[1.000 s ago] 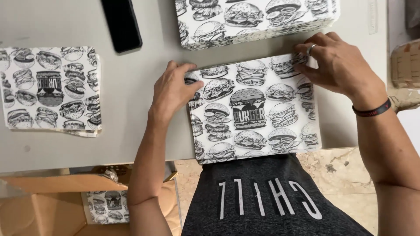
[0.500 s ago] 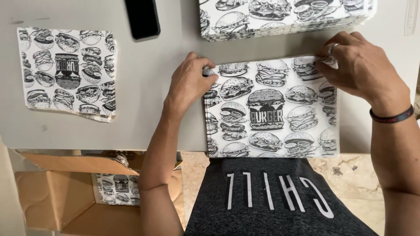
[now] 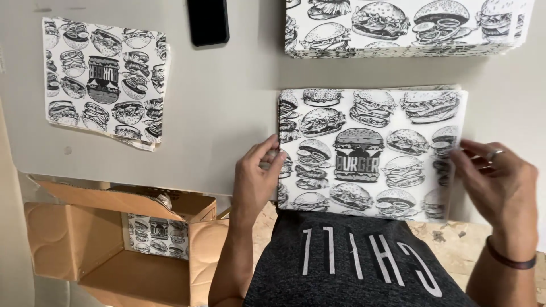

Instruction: Sorting and counting printed paper sheets from a stack on a table.

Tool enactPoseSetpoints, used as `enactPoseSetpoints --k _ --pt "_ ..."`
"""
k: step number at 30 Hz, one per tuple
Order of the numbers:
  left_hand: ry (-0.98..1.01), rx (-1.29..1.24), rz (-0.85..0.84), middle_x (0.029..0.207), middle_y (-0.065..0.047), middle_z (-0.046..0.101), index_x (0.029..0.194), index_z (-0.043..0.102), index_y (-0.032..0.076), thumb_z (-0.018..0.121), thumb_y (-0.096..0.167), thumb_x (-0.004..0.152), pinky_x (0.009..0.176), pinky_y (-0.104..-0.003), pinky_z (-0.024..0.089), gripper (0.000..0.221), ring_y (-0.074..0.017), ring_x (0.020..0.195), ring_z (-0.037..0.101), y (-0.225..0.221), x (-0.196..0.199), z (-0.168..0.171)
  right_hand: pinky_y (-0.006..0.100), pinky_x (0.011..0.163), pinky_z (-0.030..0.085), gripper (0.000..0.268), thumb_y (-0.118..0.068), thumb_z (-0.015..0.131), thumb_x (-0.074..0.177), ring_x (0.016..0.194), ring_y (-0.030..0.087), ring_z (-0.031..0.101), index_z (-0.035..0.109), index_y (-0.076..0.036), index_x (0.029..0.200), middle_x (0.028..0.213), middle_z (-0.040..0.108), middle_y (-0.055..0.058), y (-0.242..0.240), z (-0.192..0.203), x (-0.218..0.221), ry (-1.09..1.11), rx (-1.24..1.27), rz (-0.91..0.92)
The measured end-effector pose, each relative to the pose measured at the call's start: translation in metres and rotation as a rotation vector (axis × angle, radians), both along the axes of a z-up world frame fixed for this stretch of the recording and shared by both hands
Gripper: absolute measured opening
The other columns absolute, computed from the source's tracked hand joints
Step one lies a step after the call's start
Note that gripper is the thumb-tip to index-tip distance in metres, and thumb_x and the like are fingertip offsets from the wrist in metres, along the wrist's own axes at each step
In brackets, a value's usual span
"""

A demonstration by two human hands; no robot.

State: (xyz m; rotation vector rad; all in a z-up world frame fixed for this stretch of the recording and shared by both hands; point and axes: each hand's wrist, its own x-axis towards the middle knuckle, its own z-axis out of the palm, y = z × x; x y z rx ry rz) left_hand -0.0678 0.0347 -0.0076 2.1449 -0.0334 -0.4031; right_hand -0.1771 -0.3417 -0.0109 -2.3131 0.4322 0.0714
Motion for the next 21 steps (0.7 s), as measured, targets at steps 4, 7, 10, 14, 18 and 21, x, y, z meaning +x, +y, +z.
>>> enactPoseSetpoints --k 4,7,10,14,18,21 --pt "-0.088 0.053 -0.031 0.104 -0.009 0.07 0.136 0.062 0.002 0.071 0.016 0.094 0.069 -0.027 0.064 0.046 -0.014 0.079 0.065 -0.003 -0.003 -0.001 0.032 0.078 0.054 0.025 -0.014 0.079 0.108 0.085 0.021 0.069 0.078 0.005 0.124 0.103 0.075 0.018 0.002 -0.011 -0.003 0.034 -0.123 -0.091" --pt "-0.105 0.076 -0.058 0.108 -0.009 0.069 0.136 0.063 0.002 0.071 0.018 0.094 0.074 -0.027 0.063 0.045 -0.0132 0.08 0.065 -0.004 -0.002 -0.001 0.028 0.081 0.053 0.024 -0.012 0.08 0.108 0.089 0.017 0.066 0.077 0.005 0.125 0.102 0.074 0.018 0.002 -0.01 -0.004 0.048 -0.014 -0.173" --pt "-0.129 0.114 -0.073 0.113 -0.008 0.068 0.135 0.065 0.004 0.071 0.018 0.094 0.074 -0.028 0.062 0.044 -0.0124 0.077 0.063 -0.005 -0.001 -0.003 0.028 0.08 0.055 0.027 -0.011 0.08 0.106 0.087 0.016 0.065 0.074 0.006 0.127 0.101 0.073 0.019 0.006 -0.004 0.001 0.073 0.052 -0.22" --pt "-0.119 0.19 -0.119 0.121 -0.005 0.066 0.137 0.064 0.009 0.076 0.016 0.089 0.074 -0.028 0.06 0.049 -0.0113 0.073 0.065 -0.007 0.005 -0.007 0.032 0.084 0.058 0.036 -0.016 0.081 0.095 0.09 0.023 0.071 0.073 0.004 0.123 0.107 0.075 0.02 0.003 0.005 0.01 0.196 0.062 -0.203" --pt "-0.092 0.259 -0.213 0.117 -0.001 0.067 0.137 0.065 0.014 0.08 0.021 0.086 0.079 -0.034 0.054 0.054 -0.0125 0.073 0.066 -0.009 0.021 0.005 0.036 0.082 0.062 0.037 -0.014 0.076 0.09 0.09 0.029 0.075 0.07 0.004 0.123 0.109 0.075 0.022 0.002 0.027 0.023 0.292 0.157 -0.244" --pt "-0.041 0.329 -0.278 0.119 0.0 0.066 0.14 0.064 0.016 0.079 0.023 0.085 0.083 -0.036 0.054 0.057 -0.0132 0.075 0.067 -0.011 0.031 0.009 0.033 0.074 0.065 0.034 -0.018 0.071 0.095 0.077 0.026 0.078 0.069 0.004 0.121 0.096 0.077 0.021 -0.006 0.022 0.02 0.223 0.182 -0.176"
